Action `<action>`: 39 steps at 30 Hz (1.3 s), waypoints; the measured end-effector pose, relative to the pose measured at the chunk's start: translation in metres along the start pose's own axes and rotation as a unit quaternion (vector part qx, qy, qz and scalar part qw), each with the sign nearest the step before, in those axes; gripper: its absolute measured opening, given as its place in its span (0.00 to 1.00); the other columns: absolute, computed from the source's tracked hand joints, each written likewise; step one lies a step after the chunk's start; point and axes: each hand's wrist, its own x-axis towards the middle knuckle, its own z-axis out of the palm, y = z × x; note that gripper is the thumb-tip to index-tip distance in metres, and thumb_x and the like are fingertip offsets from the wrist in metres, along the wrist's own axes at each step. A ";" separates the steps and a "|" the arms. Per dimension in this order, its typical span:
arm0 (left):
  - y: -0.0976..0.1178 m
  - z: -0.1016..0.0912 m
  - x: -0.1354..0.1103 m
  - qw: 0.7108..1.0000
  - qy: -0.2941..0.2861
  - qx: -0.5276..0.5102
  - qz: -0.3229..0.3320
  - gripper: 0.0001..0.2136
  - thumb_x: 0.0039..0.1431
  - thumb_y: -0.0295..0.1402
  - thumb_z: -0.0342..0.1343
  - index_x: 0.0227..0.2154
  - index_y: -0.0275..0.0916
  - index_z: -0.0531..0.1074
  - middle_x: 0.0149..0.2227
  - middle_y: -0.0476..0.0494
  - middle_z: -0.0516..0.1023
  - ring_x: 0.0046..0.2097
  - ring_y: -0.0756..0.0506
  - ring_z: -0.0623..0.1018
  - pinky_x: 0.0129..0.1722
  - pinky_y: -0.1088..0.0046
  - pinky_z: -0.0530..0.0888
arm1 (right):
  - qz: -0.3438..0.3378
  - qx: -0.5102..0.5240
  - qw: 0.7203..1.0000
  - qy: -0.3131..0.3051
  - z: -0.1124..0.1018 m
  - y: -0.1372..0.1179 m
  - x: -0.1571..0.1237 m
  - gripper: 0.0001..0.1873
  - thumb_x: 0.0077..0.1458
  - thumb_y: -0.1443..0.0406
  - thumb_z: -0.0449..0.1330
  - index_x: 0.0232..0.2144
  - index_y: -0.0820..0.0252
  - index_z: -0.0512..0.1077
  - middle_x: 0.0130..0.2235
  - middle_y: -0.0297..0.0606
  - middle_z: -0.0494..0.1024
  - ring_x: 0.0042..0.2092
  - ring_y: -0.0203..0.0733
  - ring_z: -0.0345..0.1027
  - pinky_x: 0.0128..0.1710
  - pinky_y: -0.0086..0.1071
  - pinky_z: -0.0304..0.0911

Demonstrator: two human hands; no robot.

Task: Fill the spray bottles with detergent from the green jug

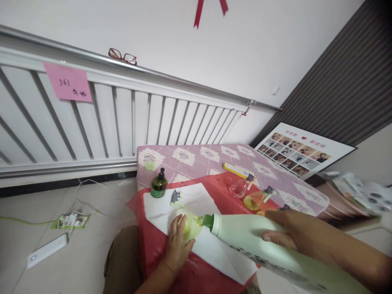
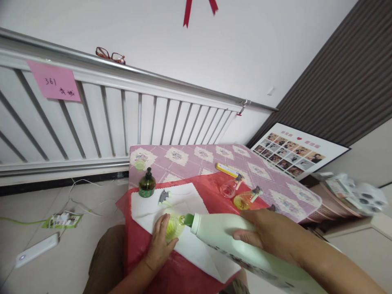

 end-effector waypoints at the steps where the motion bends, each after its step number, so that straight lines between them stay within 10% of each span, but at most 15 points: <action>1: 0.001 0.000 0.000 1.000 0.000 -0.002 -0.002 0.35 0.49 0.29 0.56 0.62 0.39 0.55 0.64 0.37 0.56 0.65 0.38 0.57 0.66 0.57 0.57 | -0.004 0.006 1.000 -0.011 -0.001 -0.001 0.000 0.23 0.54 0.43 0.53 0.30 0.55 0.72 0.32 0.41 0.79 0.33 0.48 0.72 0.31 0.34 0.61; 39: -0.002 0.001 0.000 0.999 0.014 -0.029 0.011 0.35 0.49 0.27 0.56 0.61 0.42 0.55 0.63 0.37 0.58 0.65 0.38 0.59 0.65 0.53 0.58 | -0.013 0.012 0.999 -0.047 -0.007 -0.007 -0.001 0.25 0.56 0.43 0.50 0.32 0.57 0.70 0.34 0.44 0.78 0.35 0.51 0.72 0.33 0.37 0.60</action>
